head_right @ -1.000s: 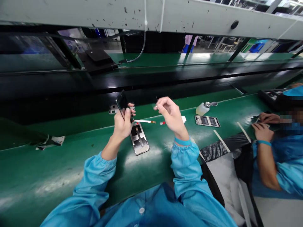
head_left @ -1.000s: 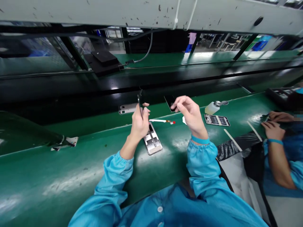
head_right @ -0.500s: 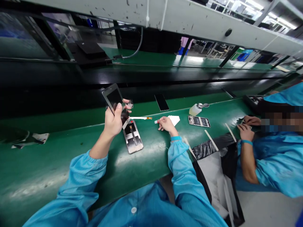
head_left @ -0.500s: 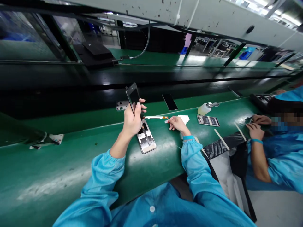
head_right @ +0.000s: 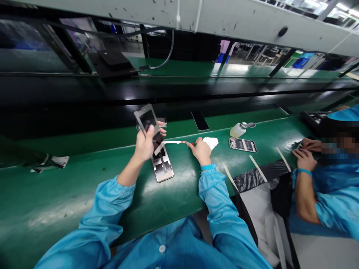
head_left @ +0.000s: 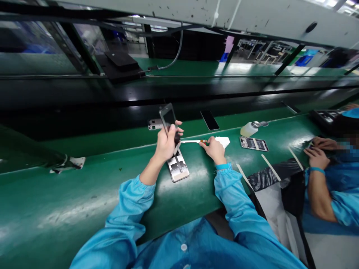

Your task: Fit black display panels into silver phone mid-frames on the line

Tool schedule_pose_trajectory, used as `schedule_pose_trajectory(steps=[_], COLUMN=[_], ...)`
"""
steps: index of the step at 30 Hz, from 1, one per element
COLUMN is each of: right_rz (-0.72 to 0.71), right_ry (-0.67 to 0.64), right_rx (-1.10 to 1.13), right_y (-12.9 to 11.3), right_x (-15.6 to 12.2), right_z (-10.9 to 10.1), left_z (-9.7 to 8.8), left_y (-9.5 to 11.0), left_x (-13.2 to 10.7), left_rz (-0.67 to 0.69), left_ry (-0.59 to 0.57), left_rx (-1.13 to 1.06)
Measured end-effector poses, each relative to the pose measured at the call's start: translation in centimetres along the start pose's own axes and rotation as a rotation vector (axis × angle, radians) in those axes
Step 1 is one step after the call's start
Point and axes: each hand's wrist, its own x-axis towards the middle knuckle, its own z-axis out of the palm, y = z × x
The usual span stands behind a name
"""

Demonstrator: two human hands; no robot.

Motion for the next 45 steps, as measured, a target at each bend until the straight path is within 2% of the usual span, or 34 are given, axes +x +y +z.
schedule_pose_trajectory(steps=[3, 5, 9, 13, 16, 19, 22, 24, 26, 28, 33, 39, 45], right_rz=[-0.095, -0.188, -0.286, -0.235, -0.179, -0.099, -0.078, -0.078, -0.068, -0.074, -0.107, -0.107, -0.057], right_ry=[-0.009, -0.076, -0.346, -0.584, -0.674, -0.751, -0.747, -0.715, -0.691, -0.675, -0.634, -0.599, -0.591], right_rx=[0.18, 0.35, 0.662, 0.84, 0.933, 1.07, 1.208, 1.261, 1.291, 1.306, 1.274, 1.288, 1.43], right_y=[-0.8, -1.7, -3.0, -2.8, -2.5, -2.4, -2.4, -2.4, -2.3, -2.3, -2.1, -1.8, -1.6], right_x=[-0.6, -1.4, -3.8, -5.5, -5.3, -4.2, -2.8, -2.1, -1.5, -1.2, -0.7, -0.5, -0.2], right_z=[0.9, 1.9, 4.4, 5.4, 4.8, 3.5, 2.5, 2.3, 2.3, 2.4, 2.5, 2.6, 2.8], left_z=[0.9, 1.6, 3.0, 3.5, 1.8, -2.3, -6.8, -8.9, -9.9, -10.1, -9.6, -10.4, -11.4], left_y=[-0.6, -0.8, -1.3, -2.7, -4.2, -5.6, -6.8, -7.6, -8.5, -9.4, -11.0, -10.8, -10.4], left_x=[-0.6, -1.1, -2.2, -3.1, -2.0, 1.4, 5.9, 8.4, 10.2, 11.1, 11.2, 9.8, 8.7], left_rz=[-0.03, -0.035, -0.027, -0.062, -0.086, -0.066, -0.117, -0.185, -0.239, -0.264, -0.229, -0.138, -0.126], left_ry=[-0.046, -0.08, -0.159, -0.233, -0.237, -0.184, -0.105, -0.129, -0.189, -0.254, -0.33, -0.252, -0.228], left_rx=[0.018, 0.03, 0.041, 0.105, 0.231, 0.415, 0.655, 0.793, 0.903, 0.982, 1.05, 1.028, 0.961])
